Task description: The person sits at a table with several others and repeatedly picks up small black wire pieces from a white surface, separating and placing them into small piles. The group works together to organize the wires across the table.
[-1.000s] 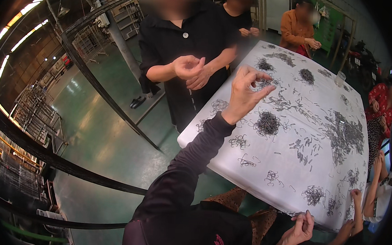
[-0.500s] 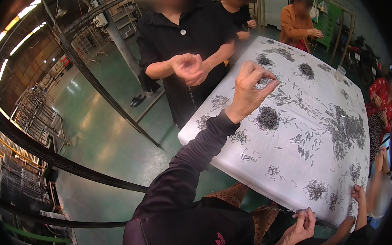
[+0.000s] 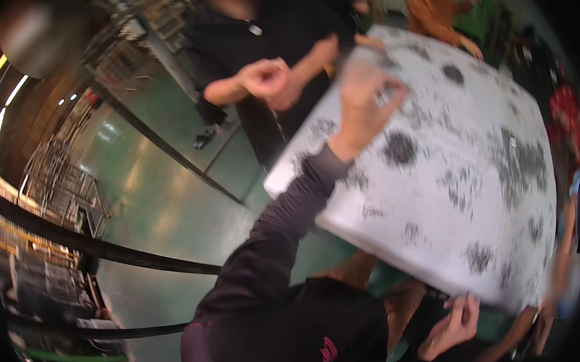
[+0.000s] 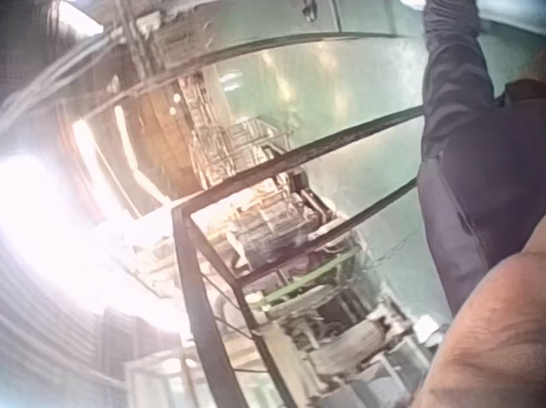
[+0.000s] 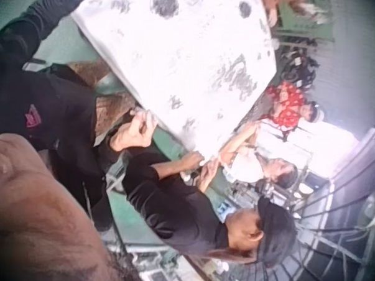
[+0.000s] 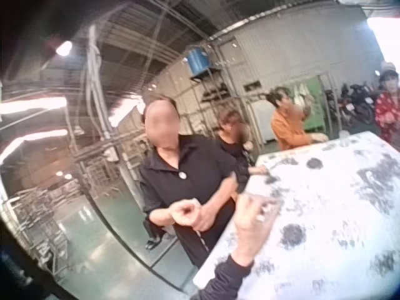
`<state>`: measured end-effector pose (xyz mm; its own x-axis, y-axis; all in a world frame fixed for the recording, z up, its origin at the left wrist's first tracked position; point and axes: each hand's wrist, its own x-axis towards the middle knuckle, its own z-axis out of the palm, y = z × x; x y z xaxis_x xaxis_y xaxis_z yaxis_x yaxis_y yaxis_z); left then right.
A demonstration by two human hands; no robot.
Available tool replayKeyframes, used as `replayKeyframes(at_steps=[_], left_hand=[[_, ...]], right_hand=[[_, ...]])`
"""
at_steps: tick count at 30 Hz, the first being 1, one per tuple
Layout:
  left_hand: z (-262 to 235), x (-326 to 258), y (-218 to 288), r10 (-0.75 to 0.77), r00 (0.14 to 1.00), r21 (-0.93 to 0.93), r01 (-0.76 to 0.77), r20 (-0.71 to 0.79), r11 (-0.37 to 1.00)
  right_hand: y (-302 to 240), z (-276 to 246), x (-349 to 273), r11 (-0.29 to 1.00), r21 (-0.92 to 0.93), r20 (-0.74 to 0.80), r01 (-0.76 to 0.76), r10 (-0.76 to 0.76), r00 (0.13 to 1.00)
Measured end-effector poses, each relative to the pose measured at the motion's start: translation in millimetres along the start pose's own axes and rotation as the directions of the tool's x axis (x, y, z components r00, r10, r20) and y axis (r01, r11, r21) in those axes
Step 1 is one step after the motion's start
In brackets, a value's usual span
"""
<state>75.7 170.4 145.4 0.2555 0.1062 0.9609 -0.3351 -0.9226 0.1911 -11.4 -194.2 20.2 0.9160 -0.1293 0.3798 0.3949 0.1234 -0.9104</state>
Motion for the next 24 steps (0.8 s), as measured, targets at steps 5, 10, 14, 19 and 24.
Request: replayKeyframes(at_steps=[5,10,14,19,24], left_hand=[[7,-53,-22,-0.275,0.906,-0.328,0.379,0.323,0.865],[41,-103,-61,-0.382,0.351,0.25,0.367,0.855,0.896],[91,-185,-79,-0.193,0.509,0.07,0.25,0.839,0.966],[137,-219,-111,-0.099,0.522,0.07,0.074,0.847,0.995],[147,-211,-119,-0.031,0.351,0.039,-0.015,0.936,0.999]], right_hand=[[-2,-2,-1,0.984,-0.153,0.018,-0.088,0.092,0.996],[5,9,-10,0.982,-0.007,0.012,-0.191,0.191,0.982],[6,11,-19,0.952,0.078,0.05,-0.296,0.292,0.955],[12,9,-25,0.94,0.018,0.052,-0.341,0.34,0.939],[14,16,-25,0.939,0.028,0.036,-0.342,0.341,0.939]])
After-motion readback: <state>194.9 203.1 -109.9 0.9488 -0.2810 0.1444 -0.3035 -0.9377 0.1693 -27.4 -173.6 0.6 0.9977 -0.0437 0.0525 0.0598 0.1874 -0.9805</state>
